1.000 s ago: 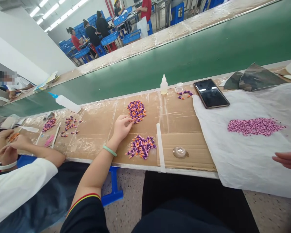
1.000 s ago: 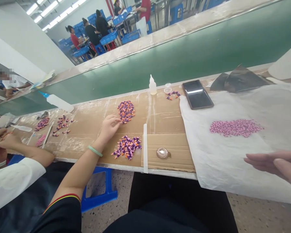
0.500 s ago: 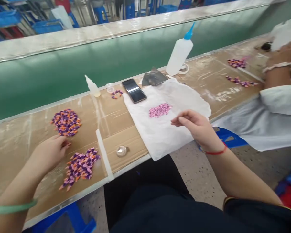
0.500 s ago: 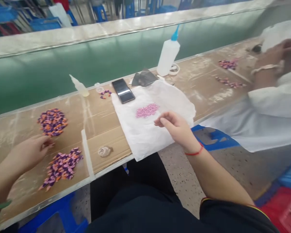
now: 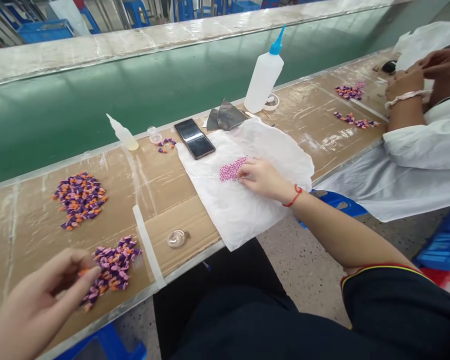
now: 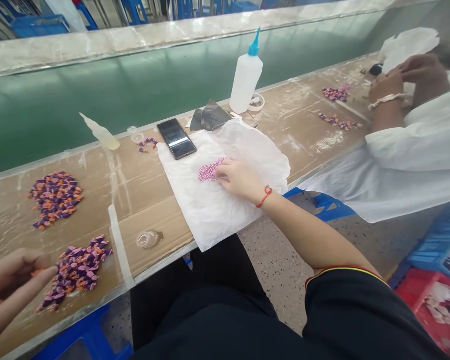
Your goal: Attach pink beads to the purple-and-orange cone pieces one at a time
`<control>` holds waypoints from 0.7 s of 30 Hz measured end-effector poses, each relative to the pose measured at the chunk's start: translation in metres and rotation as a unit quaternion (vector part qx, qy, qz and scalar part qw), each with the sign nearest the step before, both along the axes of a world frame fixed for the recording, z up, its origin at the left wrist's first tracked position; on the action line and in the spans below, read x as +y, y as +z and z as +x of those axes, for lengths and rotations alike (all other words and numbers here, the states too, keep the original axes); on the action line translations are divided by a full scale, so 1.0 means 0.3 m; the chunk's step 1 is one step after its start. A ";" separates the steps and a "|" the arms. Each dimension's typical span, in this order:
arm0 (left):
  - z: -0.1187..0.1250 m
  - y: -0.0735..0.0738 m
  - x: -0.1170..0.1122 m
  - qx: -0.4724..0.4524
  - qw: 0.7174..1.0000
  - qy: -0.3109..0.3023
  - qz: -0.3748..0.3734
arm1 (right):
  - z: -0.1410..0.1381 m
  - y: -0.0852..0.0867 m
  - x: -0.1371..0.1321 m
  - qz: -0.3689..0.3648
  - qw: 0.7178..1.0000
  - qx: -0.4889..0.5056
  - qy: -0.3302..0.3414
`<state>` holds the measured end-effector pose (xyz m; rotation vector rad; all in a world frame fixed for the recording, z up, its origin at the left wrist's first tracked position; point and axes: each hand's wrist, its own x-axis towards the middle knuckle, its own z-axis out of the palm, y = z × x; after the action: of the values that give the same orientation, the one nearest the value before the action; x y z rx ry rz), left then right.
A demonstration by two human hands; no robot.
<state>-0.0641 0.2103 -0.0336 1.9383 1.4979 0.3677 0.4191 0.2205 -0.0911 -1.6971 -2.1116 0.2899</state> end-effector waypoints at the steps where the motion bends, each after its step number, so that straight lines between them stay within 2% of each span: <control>1: 0.039 0.007 -0.035 -0.023 0.999 0.004 0.024 | 0.002 -0.001 0.005 -0.001 1.000 -0.009 0.006; 3: 0.129 0.023 -0.097 -0.061 0.997 -0.015 0.032 | 0.005 -0.004 0.015 -0.003 1.000 -0.026 0.014; 6: 0.255 0.032 -0.168 -0.123 0.990 -0.065 0.007 | 0.006 -0.009 0.027 -0.007 0.999 -0.048 0.025; 11: 0.402 -0.002 -0.234 -0.193 0.977 -0.085 -0.013 | -0.005 -0.009 0.029 -0.007 0.995 -0.087 0.041; 16: 0.484 -0.019 -0.241 -0.222 0.970 -0.078 -0.058 | -0.011 -0.009 0.017 0.006 0.995 -0.099 0.031; 21: 0.491 -0.041 -0.250 -0.244 0.966 -0.057 -0.064 | -0.012 -0.013 0.020 0.009 0.995 -0.093 0.023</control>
<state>0.0832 0.1353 -0.0459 1.6657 1.0578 0.6284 0.4156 0.2264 -0.0951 -1.7256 -2.2823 0.1289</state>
